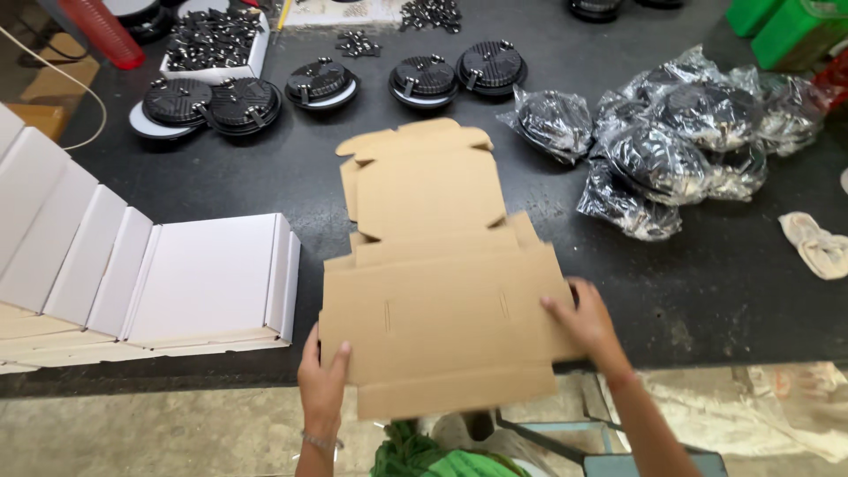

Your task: The person assembles flat cardboard boxes, places a plastic-wrapped circular item inside each, closes the boxes, and stacks them on a pile. The process is repeated multiple times in a consistent sequence.

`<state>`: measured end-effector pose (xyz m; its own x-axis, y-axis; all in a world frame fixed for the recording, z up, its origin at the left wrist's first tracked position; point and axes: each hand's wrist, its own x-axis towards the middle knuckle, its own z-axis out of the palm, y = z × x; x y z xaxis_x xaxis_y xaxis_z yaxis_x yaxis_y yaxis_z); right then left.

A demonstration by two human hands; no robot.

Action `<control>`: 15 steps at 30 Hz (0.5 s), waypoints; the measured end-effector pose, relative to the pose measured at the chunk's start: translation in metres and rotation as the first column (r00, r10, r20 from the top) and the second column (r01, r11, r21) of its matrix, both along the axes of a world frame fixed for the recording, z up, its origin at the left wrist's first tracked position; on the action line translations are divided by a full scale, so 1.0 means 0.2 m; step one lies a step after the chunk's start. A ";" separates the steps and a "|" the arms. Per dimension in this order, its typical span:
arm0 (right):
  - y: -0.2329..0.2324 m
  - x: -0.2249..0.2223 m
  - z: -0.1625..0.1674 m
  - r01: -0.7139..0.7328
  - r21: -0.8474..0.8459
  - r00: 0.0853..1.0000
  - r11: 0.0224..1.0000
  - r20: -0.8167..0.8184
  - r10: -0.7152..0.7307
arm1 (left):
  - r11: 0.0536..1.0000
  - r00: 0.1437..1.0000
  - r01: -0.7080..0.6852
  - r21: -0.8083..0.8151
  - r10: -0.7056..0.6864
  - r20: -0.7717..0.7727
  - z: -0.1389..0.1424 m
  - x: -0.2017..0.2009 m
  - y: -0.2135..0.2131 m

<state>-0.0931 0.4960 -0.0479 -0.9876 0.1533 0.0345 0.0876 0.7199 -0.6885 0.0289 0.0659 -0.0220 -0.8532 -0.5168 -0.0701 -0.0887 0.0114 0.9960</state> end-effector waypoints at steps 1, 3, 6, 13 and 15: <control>0.00 0.07 -0.01 0.051 -0.014 0.998 0.999 0.026 -0.051 | 1.000 1.000 -0.006 -0.014 0.007 0.016 -0.01 0.02 0.01; 0.03 0.10 -0.01 0.081 0.004 0.996 0.997 0.041 -0.081 | 1.000 1.000 -0.013 -0.007 0.013 0.025 -0.03 0.05 0.04; 0.10 0.02 0.00 0.015 0.079 0.997 0.997 -0.081 -0.009 | 1.000 1.000 -0.027 0.008 0.027 -0.011 -0.02 0.03 0.11; 0.22 -0.17 0.16 -0.060 -0.096 0.984 0.994 -0.172 0.042 | 0.989 0.993 -0.118 0.083 0.120 -0.019 0.08 0.05 0.27; 0.22 -0.26 0.19 -0.074 -0.119 0.989 0.990 -0.134 0.058 | 0.987 0.988 -0.140 0.075 0.145 -0.057 0.08 0.07 0.31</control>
